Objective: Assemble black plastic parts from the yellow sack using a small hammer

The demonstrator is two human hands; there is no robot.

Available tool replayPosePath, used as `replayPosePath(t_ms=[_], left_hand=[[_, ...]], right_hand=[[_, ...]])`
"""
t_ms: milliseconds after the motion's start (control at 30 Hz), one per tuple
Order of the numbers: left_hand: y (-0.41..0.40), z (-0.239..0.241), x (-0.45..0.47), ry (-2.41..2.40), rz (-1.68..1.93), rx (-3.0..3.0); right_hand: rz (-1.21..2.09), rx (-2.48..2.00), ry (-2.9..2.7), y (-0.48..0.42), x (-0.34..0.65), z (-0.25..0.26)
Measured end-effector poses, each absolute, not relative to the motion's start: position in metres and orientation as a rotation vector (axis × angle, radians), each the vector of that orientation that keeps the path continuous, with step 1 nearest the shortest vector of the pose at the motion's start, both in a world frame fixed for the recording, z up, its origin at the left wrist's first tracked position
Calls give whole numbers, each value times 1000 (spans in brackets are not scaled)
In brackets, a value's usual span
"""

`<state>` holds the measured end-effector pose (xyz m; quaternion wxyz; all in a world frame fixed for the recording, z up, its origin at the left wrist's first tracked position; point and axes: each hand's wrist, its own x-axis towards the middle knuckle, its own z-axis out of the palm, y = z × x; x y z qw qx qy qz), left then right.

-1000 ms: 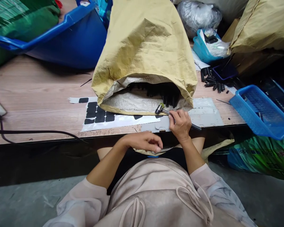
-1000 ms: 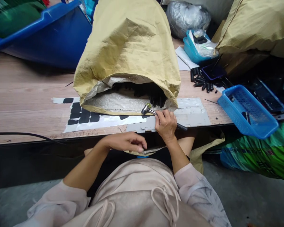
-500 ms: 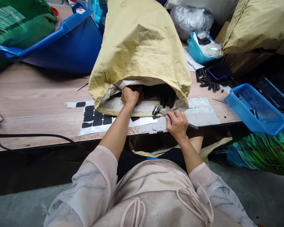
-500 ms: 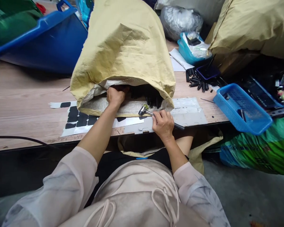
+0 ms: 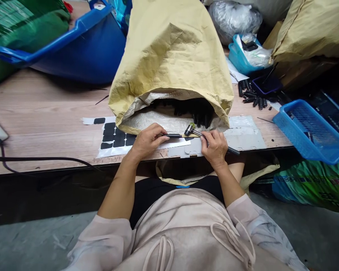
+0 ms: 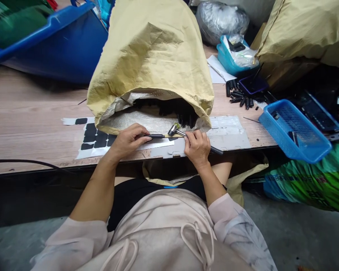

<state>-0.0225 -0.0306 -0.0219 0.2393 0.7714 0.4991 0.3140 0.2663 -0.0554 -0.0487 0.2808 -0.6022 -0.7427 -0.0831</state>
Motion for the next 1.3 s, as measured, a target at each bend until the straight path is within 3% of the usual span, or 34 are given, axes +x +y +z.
replayPosePath(t_ms=[533, 833, 1300], left_hand=[[-27, -42, 6, 1359, 769, 2109], [-25, -46, 7, 1311, 837, 2056], [-26, -42, 10, 1347, 852, 1960]], right_hand=[[-160, -1584, -2016, -50, 273, -43], [110, -1361, -2015, -72, 252, -17], [93, -1396, -2017, -76, 248, -16]])
